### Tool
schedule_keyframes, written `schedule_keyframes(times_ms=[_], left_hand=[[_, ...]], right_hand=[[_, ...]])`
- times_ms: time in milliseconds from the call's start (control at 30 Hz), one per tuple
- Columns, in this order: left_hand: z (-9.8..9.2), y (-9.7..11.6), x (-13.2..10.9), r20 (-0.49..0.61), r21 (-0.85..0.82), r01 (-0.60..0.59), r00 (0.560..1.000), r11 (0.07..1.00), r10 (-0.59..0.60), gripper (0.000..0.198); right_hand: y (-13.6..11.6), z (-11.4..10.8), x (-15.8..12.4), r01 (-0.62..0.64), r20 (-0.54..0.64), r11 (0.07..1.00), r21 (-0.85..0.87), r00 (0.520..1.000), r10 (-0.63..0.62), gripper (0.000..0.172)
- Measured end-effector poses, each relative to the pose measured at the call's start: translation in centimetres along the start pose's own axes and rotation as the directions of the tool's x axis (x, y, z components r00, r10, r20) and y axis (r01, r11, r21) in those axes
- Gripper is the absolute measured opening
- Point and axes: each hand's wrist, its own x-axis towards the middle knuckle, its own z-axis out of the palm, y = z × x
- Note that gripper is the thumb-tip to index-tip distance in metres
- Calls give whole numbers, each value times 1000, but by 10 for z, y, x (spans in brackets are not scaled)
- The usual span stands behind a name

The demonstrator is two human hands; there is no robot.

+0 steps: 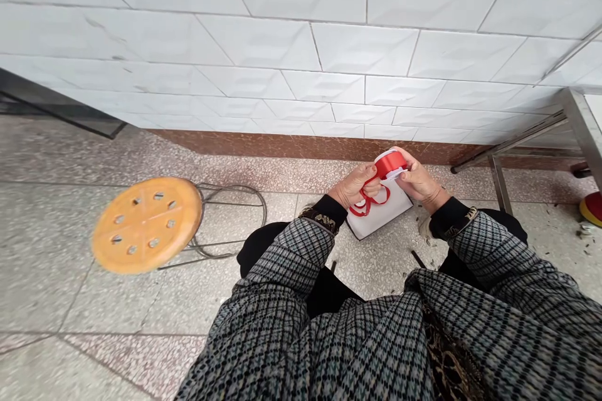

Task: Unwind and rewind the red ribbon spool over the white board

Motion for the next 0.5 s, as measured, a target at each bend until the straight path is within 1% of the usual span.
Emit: schedule_keyframes(times_ms=[67, 133, 200, 267, 333, 400, 467, 500], left_hand=[[2, -3, 0, -18, -24, 2, 1000, 1000, -2, 74], [2, -5, 0, -61, -45, -4, 998, 999, 1, 74], [0, -6, 1, -109, -43, -21, 994, 999, 16, 73], [-2, -6, 1, -139, -10, -41, 989, 999, 39, 73], [-4, -5, 2, -149, 51, -35, 988, 998, 42, 72], [-4, -4, 2, -154, 114, -9, 988, 993, 26, 72], [-1, -3, 2, -154, 158, 2, 988, 987, 23, 73], [0, -2, 2, -153, 174, 1, 988, 985, 26, 73]], right_hand=[[7, 3, 0, 3, -6, 1000, 11, 1000, -3, 108], [6, 2, 0, 4, -1, 1000, -22, 1000, -4, 104], [-4, -3, 2, -1, 31, 993, -118, 999, 5, 95], [-20, -11, 5, 19, 101, 958, -287, 995, 11, 83], [-36, -20, 8, 97, 186, 863, -495, 982, -4, 76], [-45, -26, 10, 175, 243, 724, -667, 970, -11, 69], [-50, -30, 11, 233, 270, 591, -772, 962, -27, 64], [-51, -31, 10, 254, 277, 540, -803, 960, -40, 62]])
